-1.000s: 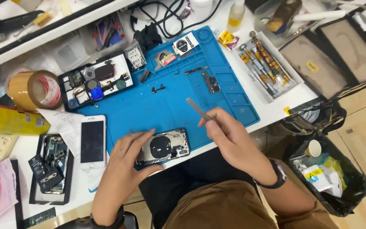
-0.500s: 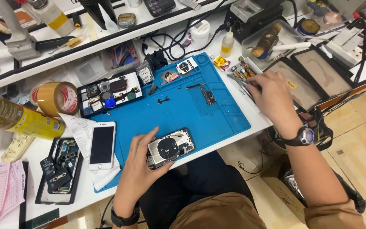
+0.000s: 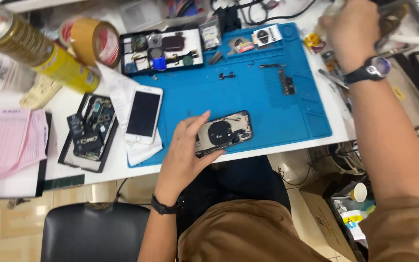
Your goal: Repairing a smartphone by removing screws, prying internal components with tweezers, and applying adhesive.
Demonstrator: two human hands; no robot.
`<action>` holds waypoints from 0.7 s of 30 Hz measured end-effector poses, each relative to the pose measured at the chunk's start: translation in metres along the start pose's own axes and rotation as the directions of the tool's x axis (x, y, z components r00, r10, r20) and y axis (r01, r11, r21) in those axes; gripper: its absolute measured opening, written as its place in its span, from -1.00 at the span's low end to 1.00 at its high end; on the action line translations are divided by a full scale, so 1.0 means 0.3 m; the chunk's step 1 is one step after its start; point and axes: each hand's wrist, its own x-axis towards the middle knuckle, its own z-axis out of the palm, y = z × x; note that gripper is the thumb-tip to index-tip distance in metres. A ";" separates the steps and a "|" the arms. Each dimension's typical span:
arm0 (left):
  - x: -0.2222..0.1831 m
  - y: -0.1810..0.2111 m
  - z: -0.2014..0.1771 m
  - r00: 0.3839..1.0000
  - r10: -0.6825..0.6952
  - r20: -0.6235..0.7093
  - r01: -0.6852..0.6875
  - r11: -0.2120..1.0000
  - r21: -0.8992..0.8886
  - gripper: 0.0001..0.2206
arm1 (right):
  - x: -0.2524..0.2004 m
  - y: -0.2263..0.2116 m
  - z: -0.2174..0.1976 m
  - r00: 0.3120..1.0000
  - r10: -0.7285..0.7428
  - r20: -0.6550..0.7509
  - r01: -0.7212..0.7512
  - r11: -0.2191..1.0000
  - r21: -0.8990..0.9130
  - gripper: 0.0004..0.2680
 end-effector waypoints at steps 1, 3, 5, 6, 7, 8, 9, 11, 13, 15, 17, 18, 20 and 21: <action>0.000 0.000 -0.005 0.999 -0.027 -0.017 0.027 1.000 0.000 -0.32 | -0.004 0.024 0.006 0.999 -0.028 0.015 0.028 1.000 -0.001 -0.74; 0.004 -0.003 -0.009 0.999 -0.027 0.032 0.028 0.999 -0.019 -0.34 | -0.010 0.088 0.021 0.905 -0.335 -0.262 0.335 0.941 -0.049 -0.73; -0.003 -0.012 -0.009 1.000 -0.021 0.017 0.021 1.000 -0.018 -0.34 | -0.085 0.109 -0.026 0.878 -0.413 -0.241 0.461 0.864 0.200 -0.75; -0.002 -0.018 -0.008 1.000 0.012 0.012 -0.012 1.000 -0.013 -0.33 | -0.114 0.122 -0.051 0.850 -0.463 -0.250 0.526 0.732 0.434 -0.73; -0.007 -0.022 -0.009 1.000 -0.017 0.008 0.017 1.000 -0.020 -0.33 | -0.225 0.095 -0.113 0.848 -0.479 -0.227 0.528 0.726 0.441 -0.73; -0.010 -0.027 -0.009 1.000 0.009 0.001 -0.009 1.000 -0.007 -0.31 | -0.332 0.073 -0.180 0.856 -0.515 -0.029 0.435 0.690 0.578 -0.77; -0.010 -0.030 -0.007 0.999 0.038 -0.004 -0.038 0.999 0.007 -0.29 | -0.434 0.057 -0.254 0.810 -0.564 0.161 0.316 0.650 0.691 -0.71; -0.015 -0.040 0.000 1.000 0.022 -0.008 -0.022 1.000 -0.016 -0.28 | -0.644 -0.036 -0.312 0.844 -0.497 0.201 0.181 0.617 0.766 -0.71; -0.020 -0.046 0.004 1.000 0.017 -0.010 -0.018 0.999 -0.035 -0.27 | -0.780 -0.110 -0.323 0.873 -0.421 0.244 0.045 0.569 0.821 -0.69; -0.025 -0.050 0.006 0.999 0.043 -0.012 -0.043 0.999 0.020 -0.23 | -0.845 -0.171 -0.280 0.766 -0.551 0.333 0.039 0.556 0.830 -0.69; -0.023 -0.049 0.007 0.999 0.045 -0.023 -0.044 0.999 0.032 -0.23 | -0.887 -0.242 -0.282 0.796 -0.441 0.415 -0.077 0.606 0.792 -0.68; -0.023 -0.046 0.006 0.998 0.054 -0.035 -0.052 0.998 0.045 -0.23 | -0.908 -0.277 -0.286 0.812 -0.323 0.486 -0.190 0.641 0.744 -0.65; -0.023 -0.044 0.006 0.998 0.044 -0.041 -0.042 0.998 0.052 -0.22 | -0.915 -0.268 -0.270 0.853 -0.283 0.439 -0.150 0.673 0.724 -0.66; -0.022 -0.043 0.004 0.998 0.040 -0.050 -0.037 0.997 0.060 -0.21 | -0.916 -0.265 -0.263 0.890 -0.246 0.383 -0.107 0.705 0.701 -0.67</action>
